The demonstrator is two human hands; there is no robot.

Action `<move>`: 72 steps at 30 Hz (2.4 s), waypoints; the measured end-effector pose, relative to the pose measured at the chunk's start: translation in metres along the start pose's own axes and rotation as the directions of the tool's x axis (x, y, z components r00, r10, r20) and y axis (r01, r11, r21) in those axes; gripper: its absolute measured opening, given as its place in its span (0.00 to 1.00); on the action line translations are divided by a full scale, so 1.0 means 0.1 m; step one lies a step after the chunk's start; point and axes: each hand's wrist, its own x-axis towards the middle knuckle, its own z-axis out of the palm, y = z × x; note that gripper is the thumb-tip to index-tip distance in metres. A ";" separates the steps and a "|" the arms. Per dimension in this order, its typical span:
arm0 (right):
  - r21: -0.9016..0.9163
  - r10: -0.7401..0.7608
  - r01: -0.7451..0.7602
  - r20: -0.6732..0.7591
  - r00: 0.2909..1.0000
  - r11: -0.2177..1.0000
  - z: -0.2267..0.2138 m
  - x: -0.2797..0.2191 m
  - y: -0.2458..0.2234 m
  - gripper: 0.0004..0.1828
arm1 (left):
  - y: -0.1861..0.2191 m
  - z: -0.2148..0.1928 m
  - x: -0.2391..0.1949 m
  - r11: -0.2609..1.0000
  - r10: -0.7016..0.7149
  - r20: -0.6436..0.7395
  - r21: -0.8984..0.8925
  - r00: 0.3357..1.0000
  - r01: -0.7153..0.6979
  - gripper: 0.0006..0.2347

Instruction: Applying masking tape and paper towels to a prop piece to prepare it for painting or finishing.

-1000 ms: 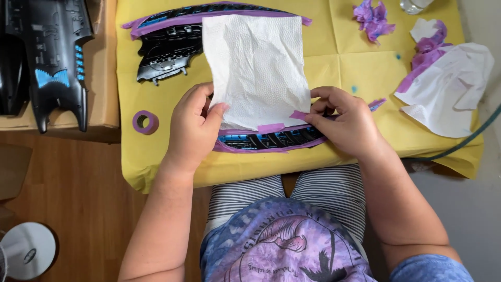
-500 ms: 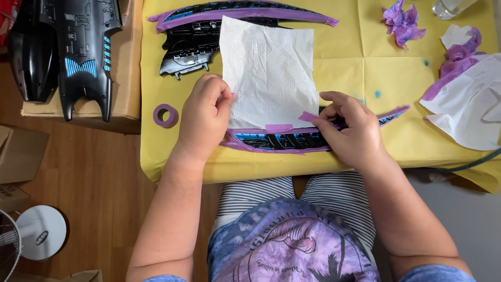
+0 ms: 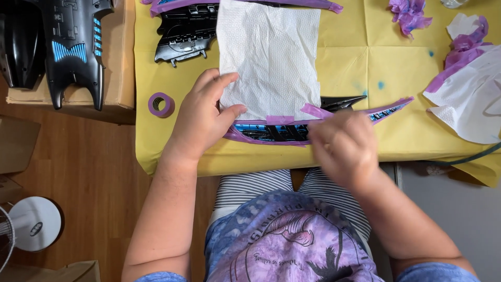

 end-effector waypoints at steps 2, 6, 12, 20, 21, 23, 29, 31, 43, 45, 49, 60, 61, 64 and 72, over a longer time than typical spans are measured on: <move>0.113 -0.031 0.032 -0.011 0.999 0.993 0.14 -0.13 -0.20 0.08 | -0.03 0.00 -0.01 1.000 0.007 -0.001 -0.009 1.000 -0.008 0.23; 0.118 -0.116 0.127 -0.094 0.989 0.985 0.34 -0.29 -0.39 0.18 | -0.05 0.01 -0.01 1.000 0.011 0.004 -0.023 1.000 -0.011 0.24; -0.213 -0.251 0.220 -0.131 0.959 0.952 0.45 -0.65 -0.30 0.12 | -0.09 0.03 -0.02 1.000 0.014 -0.007 -0.025 1.000 -0.014 0.24; 0.062 -0.219 0.223 -0.073 0.973 0.973 0.31 -0.55 -0.35 0.04 | -0.10 0.04 -0.01 0.999 0.017 -0.003 -0.029 1.000 -0.017 0.24; 0.127 -0.176 0.189 -0.109 0.978 0.974 0.26 -0.49 -0.32 0.03 | -0.10 0.04 -0.01 0.999 0.008 -0.008 -0.031 1.000 -0.009 0.25; 0.085 -0.158 0.170 -0.133 0.978 0.982 0.23 -0.22 -0.27 0.02 | -0.08 0.04 -0.01 1.000 -0.001 -0.008 -0.026 1.000 0.001 0.25; 0.033 -0.199 0.201 -0.059 0.978 0.979 0.30 0.20 -0.19 0.11 | -0.09 0.04 0.00 1.000 -0.014 0.003 -0.020 1.000 0.014 0.25; 0.061 -0.202 0.204 -0.037 0.979 0.977 0.32 0.23 -0.20 0.11 | -0.09 0.04 0.00 1.000 -0.022 -0.002 -0.010 1.000 0.022 0.25; 0.072 -0.201 0.200 0.000 0.980 0.977 0.34 0.24 -0.19 0.13 | -0.12 0.04 0.02 1.000 -0.025 0.023 -0.011 0.999 0.026 0.25; 0.036 -0.231 0.230 0.035 0.972 0.973 0.34 0.24 -0.19 0.15 | -0.13 0.04 0.02 0.998 -0.040 0.021 -0.037 0.999 0.041 0.25; 0.045 -0.228 0.226 0.060 0.972 0.973 0.31 0.36 -0.24 0.16 | -0.02 -0.04 0.04 0.993 -0.098 0.033 -0.066 0.995 0.100 0.23; 0.060 -0.216 0.211 0.102 0.971 0.976 0.38 0.35 -0.29 0.17 | -0.02 -0.19 -0.04 0.952 0.162 -0.125 0.279 0.979 -0.122 0.10; 0.056 -0.215 0.210 0.099 0.972 0.976 0.39 0.35 -0.28 0.17 | 0.04 -0.12 -0.08 0.952 0.167 -0.123 0.280 0.978 -0.127 0.10; 0.068 -0.198 0.192 0.094 0.976 0.979 0.40 0.32 -0.26 0.18 | 0.22 0.08 -0.23 0.879 0.463 -0.093 0.179 0.881 -0.443 0.10; 0.069 -0.145 0.142 0.041 0.989 0.987 0.40 0.30 -0.25 0.18 | 0.24 0.28 -0.48 0.882 0.369 -0.006 0.317 0.929 -0.348 0.25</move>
